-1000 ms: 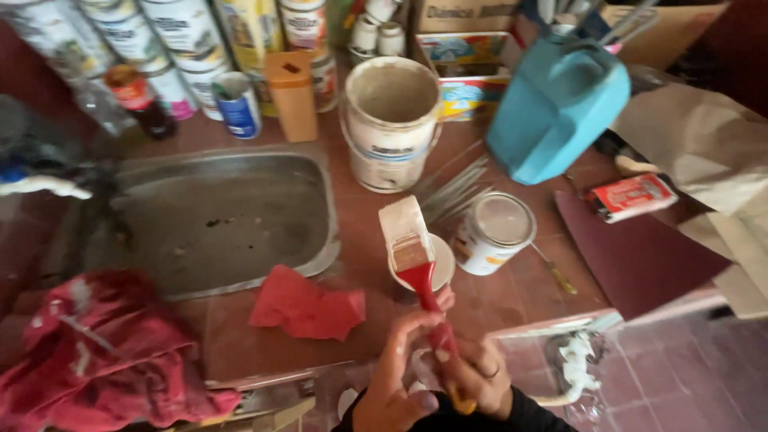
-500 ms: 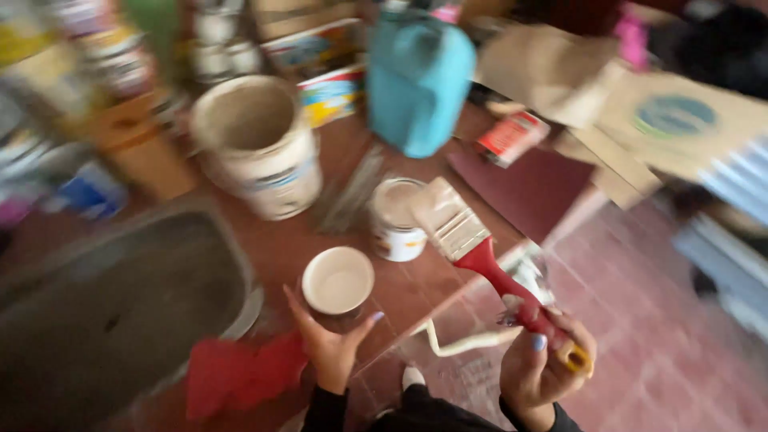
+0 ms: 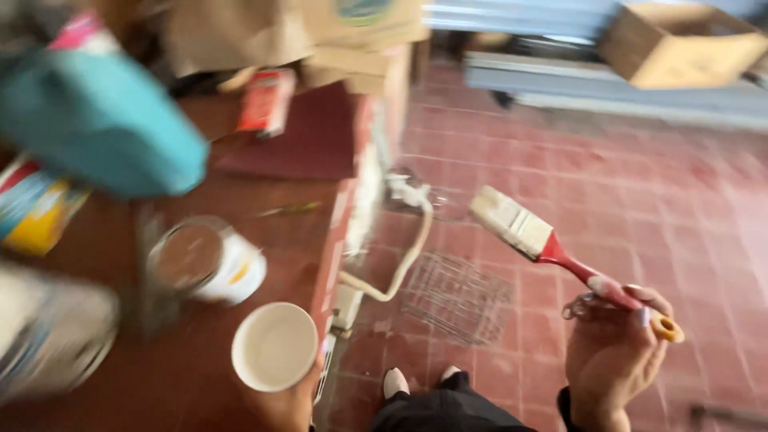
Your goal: The person prepares paint by picking up a brush and cup, walking to a sink area, pouring liquid from a large container into the cup, stirring it, and then returning to a table to apply it.
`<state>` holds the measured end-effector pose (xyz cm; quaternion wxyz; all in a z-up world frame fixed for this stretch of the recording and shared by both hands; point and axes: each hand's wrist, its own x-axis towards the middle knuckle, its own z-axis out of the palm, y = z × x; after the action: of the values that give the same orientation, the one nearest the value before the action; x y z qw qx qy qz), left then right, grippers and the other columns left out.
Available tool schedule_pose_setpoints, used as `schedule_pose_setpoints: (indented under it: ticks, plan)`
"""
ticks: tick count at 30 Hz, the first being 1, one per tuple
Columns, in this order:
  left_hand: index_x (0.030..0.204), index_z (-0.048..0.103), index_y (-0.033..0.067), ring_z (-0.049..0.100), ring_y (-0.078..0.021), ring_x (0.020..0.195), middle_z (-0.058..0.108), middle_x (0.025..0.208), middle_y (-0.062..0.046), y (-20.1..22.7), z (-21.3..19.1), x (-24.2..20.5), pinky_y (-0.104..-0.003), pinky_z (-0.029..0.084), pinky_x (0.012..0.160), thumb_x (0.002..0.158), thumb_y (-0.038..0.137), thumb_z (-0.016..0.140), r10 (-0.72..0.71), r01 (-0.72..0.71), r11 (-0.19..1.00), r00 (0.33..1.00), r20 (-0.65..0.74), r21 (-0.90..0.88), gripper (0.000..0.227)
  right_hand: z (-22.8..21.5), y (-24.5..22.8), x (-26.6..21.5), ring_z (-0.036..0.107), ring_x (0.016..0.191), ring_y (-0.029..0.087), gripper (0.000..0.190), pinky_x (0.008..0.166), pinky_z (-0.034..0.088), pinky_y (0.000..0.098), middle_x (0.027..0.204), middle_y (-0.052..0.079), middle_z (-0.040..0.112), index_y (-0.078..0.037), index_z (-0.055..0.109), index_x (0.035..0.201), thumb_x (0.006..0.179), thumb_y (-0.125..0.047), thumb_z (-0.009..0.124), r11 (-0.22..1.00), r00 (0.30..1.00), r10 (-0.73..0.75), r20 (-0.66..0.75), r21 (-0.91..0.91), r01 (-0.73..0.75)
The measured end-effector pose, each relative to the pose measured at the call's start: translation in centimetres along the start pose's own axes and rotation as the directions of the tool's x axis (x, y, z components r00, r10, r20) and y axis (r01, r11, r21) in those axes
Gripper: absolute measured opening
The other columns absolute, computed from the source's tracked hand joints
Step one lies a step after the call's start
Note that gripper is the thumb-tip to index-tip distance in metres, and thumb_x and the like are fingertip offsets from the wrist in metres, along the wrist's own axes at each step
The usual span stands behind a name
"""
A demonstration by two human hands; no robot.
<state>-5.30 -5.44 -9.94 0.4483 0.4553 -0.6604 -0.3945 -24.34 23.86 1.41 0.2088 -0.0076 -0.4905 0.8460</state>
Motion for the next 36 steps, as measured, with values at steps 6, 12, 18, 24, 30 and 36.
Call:
schedule_pose_setpoints:
  ticks: [6,12,18,24,30,36]
  plan:
    - [0.138,0.057,0.0060,0.068,-0.0238,0.108,0.071,0.124,-0.013,3.3,8.9,-5.4,-0.038,0.057,0.087,0.030,0.024,0.099,0.025,0.004,0.995,0.957,0.290,-0.099,0.117,-5.9,-6.3,2.7,0.060,0.060,0.021,0.021,0.052,0.051,0.0268,0.082,0.008,0.065,-0.007,0.063,0.101,0.090,-0.021,0.053,1.000,0.963,-0.003,-0.268,0.020,0.009]
    - [0.140,0.051,0.0085,0.067,-0.0336,0.117,0.069,0.129,-0.013,6.2,18.7,-13.4,-0.046,0.055,0.097,0.020,0.029,0.108,0.332,-0.279,0.943,0.721,0.608,-0.184,0.134,-12.1,-9.7,6.9,0.052,0.059,0.016,0.023,0.055,0.044,0.0203,0.092,0.023,0.070,0.004,0.066,0.083,0.083,-0.016,0.056,0.992,0.957,-0.084,-0.277,-0.115,0.053]
    - [0.144,0.042,0.0109,0.064,-0.0311,0.120,0.061,0.136,-0.015,13.9,28.0,-25.6,-0.042,0.055,0.097,0.047,0.017,0.105,0.465,0.002,0.855,0.440,0.768,-0.518,0.116,-24.2,-10.7,15.5,0.052,0.071,0.018,0.020,0.064,0.043,0.0237,0.079,-0.006,0.054,-0.011,0.061,0.095,0.090,-0.030,0.056,0.963,0.938,0.216,-0.270,0.215,-0.160]
    - [0.137,0.049,0.0150,0.072,-0.0294,0.105,0.071,0.125,-0.012,20.4,36.1,-37.3,-0.039,0.060,0.083,0.046,0.021,0.103,0.474,-0.025,0.858,0.425,0.771,-0.513,0.106,-34.9,-13.4,24.6,0.060,0.069,0.014,0.021,0.044,0.033,0.0173,0.071,-0.001,0.053,-0.018,0.061,0.106,0.100,-0.038,0.059,0.997,0.925,0.064,-0.374,-0.005,-0.071]
    - [0.140,0.047,0.0123,0.070,-0.0304,0.116,0.066,0.136,-0.012,26.0,43.0,-45.0,-0.040,0.059,0.095,0.064,0.013,0.097,0.672,-0.077,0.720,0.326,0.665,-0.689,0.091,-36.5,-16.8,31.2,0.049,0.046,0.012,0.028,0.041,0.037,0.0229,0.064,0.003,0.057,-0.017,0.063,0.102,0.098,-0.038,0.046,0.906,0.720,-0.313,-0.619,-0.423,0.030]
    - [0.137,0.049,0.0051,0.065,-0.0372,0.124,0.064,0.137,-0.017,29.4,52.1,-50.7,-0.049,0.049,0.113,0.075,0.018,0.087,0.753,-0.139,0.654,0.213,0.623,-0.744,0.074,-41.7,-14.4,38.3,0.047,0.048,0.026,0.032,0.046,0.038,0.0342,0.066,0.013,0.046,0.008,0.047,0.093,0.097,-0.022,0.041,0.446,0.648,-0.748,-0.143,-0.832,0.331]
